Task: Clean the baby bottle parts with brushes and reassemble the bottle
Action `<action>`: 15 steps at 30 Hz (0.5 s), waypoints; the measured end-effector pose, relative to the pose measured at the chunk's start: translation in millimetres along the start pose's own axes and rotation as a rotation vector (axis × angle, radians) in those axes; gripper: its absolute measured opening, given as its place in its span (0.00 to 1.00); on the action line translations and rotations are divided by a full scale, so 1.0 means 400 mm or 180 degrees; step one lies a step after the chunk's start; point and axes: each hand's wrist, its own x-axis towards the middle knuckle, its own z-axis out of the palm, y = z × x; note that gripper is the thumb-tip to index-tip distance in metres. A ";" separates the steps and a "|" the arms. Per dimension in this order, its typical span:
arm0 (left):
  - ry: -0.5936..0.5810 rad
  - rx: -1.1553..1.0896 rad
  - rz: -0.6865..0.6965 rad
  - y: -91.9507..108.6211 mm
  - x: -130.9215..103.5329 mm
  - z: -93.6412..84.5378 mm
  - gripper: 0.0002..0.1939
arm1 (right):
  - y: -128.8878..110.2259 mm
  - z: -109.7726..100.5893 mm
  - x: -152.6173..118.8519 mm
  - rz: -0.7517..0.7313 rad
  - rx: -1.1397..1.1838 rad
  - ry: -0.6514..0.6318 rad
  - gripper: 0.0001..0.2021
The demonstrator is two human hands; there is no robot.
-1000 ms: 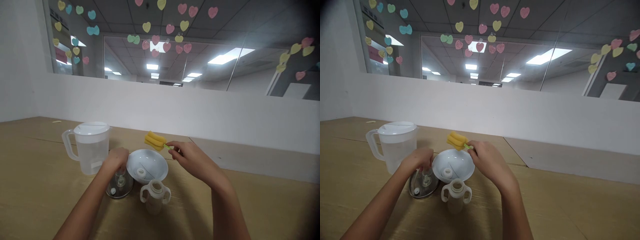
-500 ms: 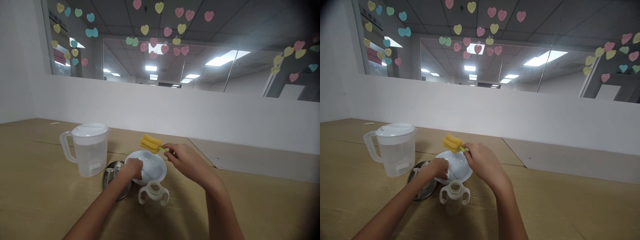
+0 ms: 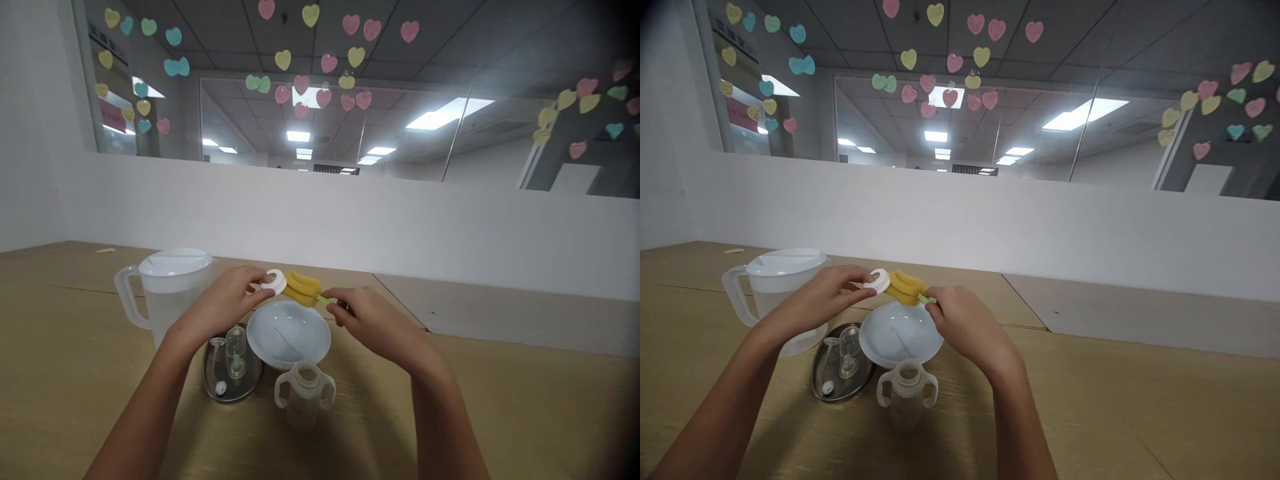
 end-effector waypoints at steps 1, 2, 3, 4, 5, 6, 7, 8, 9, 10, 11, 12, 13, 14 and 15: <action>0.0057 -0.0135 0.0005 0.003 -0.002 -0.004 0.18 | -0.003 -0.004 -0.002 -0.0054 0.0082 0.0044 0.16; 0.0119 -0.0274 0.0017 0.006 -0.003 -0.006 0.18 | -0.007 -0.007 -0.004 -0.0113 0.0159 0.0093 0.16; 0.0184 -0.0409 0.0034 0.009 -0.005 -0.009 0.19 | -0.010 -0.009 -0.006 -0.0183 0.0240 0.0112 0.16; 0.0233 -0.0535 0.0056 0.012 -0.008 -0.010 0.21 | -0.013 -0.011 -0.007 -0.0262 0.0322 0.0097 0.16; 0.0255 -0.0640 0.0083 0.016 -0.010 -0.012 0.24 | -0.016 -0.012 -0.007 -0.0341 0.0402 0.0056 0.16; 0.0262 -0.0721 0.0100 0.019 -0.013 -0.014 0.27 | -0.018 -0.012 -0.007 -0.0410 0.0472 0.0008 0.16; 0.0252 -0.0777 0.0107 0.022 -0.016 -0.015 0.28 | -0.020 -0.013 -0.007 -0.0467 0.0527 -0.0034 0.16; 0.0222 -0.0815 0.0105 0.024 -0.018 -0.018 0.29 | -0.021 -0.013 -0.006 -0.0506 0.0571 -0.0050 0.16; 0.0181 -0.0846 0.0103 0.026 -0.021 -0.021 0.29 | -0.022 -0.014 -0.006 -0.0524 0.0604 -0.0045 0.16; 0.0125 -0.0882 0.0105 0.028 -0.023 -0.024 0.28 | -0.021 -0.015 -0.006 -0.0529 0.0630 -0.0018 0.16; 0.0054 -0.0942 0.0114 0.029 -0.025 -0.027 0.27 | -0.020 -0.018 -0.006 -0.0531 0.0660 0.0010 0.15; -0.0031 -0.1029 0.0125 0.030 -0.026 -0.031 0.27 | -0.018 -0.020 -0.006 -0.0532 0.0701 0.0024 0.15; -0.0132 -0.1128 0.0139 0.030 -0.027 -0.034 0.27 | -0.016 -0.023 -0.007 -0.0535 0.0754 0.0023 0.14; -0.0220 -0.1224 0.0153 0.030 -0.028 -0.037 0.27 | -0.014 -0.025 -0.007 -0.0535 0.0815 0.0015 0.14; -0.0299 -0.1305 0.0154 0.031 -0.029 -0.039 0.28 | -0.011 -0.026 -0.007 -0.0533 0.0874 0.0009 0.13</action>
